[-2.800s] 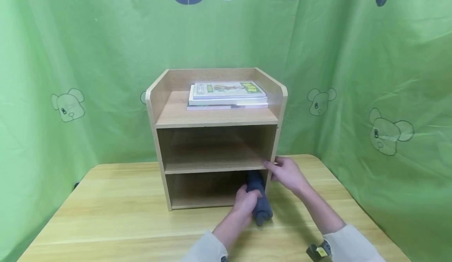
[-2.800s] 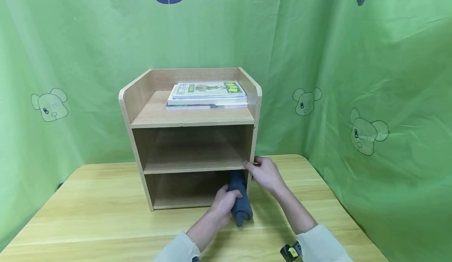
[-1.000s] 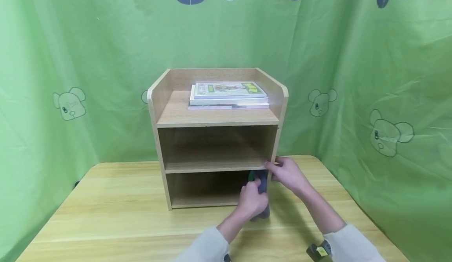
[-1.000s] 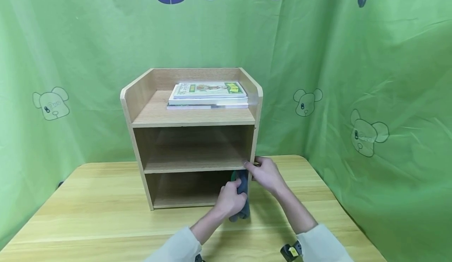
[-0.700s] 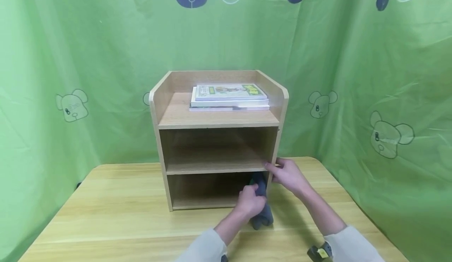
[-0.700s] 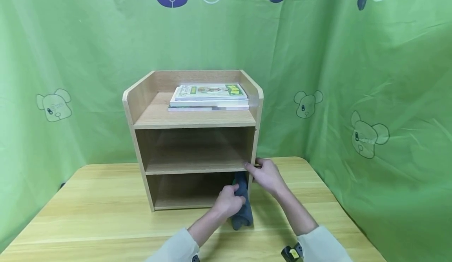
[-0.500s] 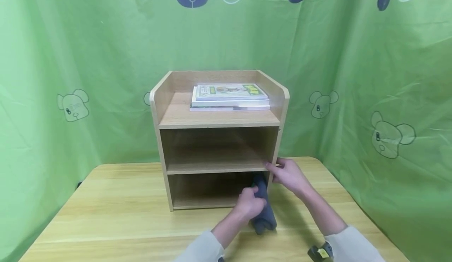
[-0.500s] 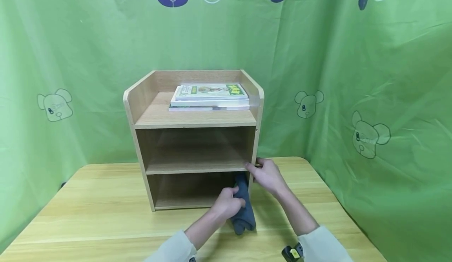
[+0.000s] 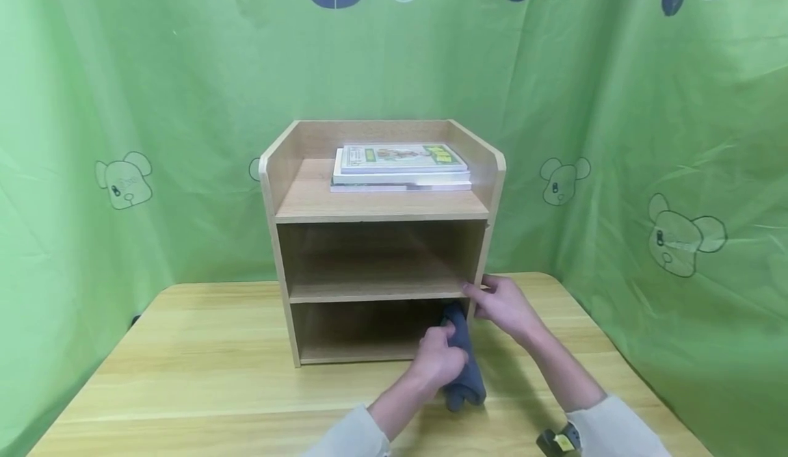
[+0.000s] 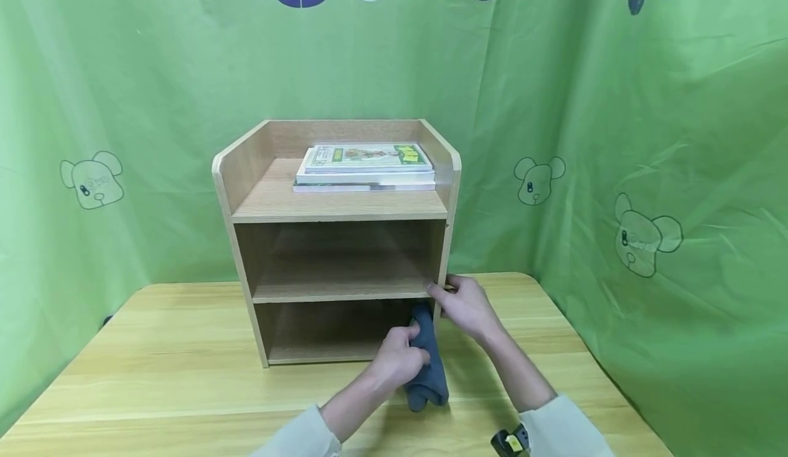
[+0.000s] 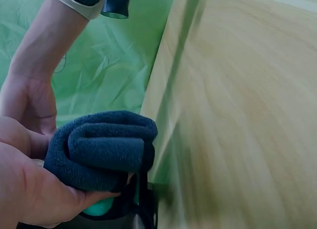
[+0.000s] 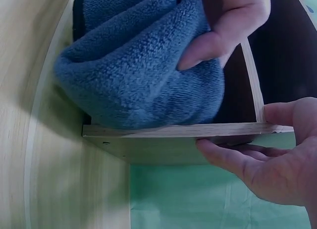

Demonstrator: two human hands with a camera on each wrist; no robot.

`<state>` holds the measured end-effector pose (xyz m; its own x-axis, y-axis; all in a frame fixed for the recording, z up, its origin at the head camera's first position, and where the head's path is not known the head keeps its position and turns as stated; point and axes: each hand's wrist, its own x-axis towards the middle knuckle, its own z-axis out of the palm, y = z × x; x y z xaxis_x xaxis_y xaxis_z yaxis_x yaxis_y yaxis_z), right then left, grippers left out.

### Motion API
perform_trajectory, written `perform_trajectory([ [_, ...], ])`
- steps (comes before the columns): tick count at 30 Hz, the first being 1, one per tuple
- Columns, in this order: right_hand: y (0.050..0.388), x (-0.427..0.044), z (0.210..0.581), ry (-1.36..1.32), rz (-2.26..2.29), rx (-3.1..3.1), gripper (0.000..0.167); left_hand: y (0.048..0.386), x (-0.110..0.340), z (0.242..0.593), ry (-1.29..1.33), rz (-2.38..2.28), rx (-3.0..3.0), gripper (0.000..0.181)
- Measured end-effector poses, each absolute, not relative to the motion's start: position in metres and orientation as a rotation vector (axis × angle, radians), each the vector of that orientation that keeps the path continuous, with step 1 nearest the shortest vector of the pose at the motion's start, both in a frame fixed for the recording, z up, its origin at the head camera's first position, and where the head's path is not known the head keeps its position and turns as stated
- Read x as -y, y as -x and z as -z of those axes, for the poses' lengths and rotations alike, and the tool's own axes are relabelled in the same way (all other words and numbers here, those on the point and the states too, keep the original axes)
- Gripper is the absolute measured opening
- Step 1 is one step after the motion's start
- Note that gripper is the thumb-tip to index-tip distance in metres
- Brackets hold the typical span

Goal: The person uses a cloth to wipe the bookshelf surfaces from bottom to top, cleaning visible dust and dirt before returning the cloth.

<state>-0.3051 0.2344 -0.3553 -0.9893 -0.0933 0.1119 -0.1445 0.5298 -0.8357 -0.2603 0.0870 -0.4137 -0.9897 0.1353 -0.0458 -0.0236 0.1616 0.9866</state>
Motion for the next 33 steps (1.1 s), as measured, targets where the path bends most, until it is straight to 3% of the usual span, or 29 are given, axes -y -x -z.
perform_trajectory([
  [9, 0.304, -0.234, 0.354, -0.241, -1.58, 2.665, 0.059, 0.253, -0.086, 0.396, -0.248, -1.895, -2.436, 0.054],
  [23, 0.304, -0.235, 0.355, -0.205, -1.544, 2.685, 0.057, 0.244, -0.083, 0.389, -0.419, -1.633, -2.764, 0.063],
  [33, 0.304, -0.235, 0.356, -0.234, -1.572, 2.682, 0.061, 0.265, -0.081, 0.399, -0.419, -1.45, -2.773, 0.069],
])
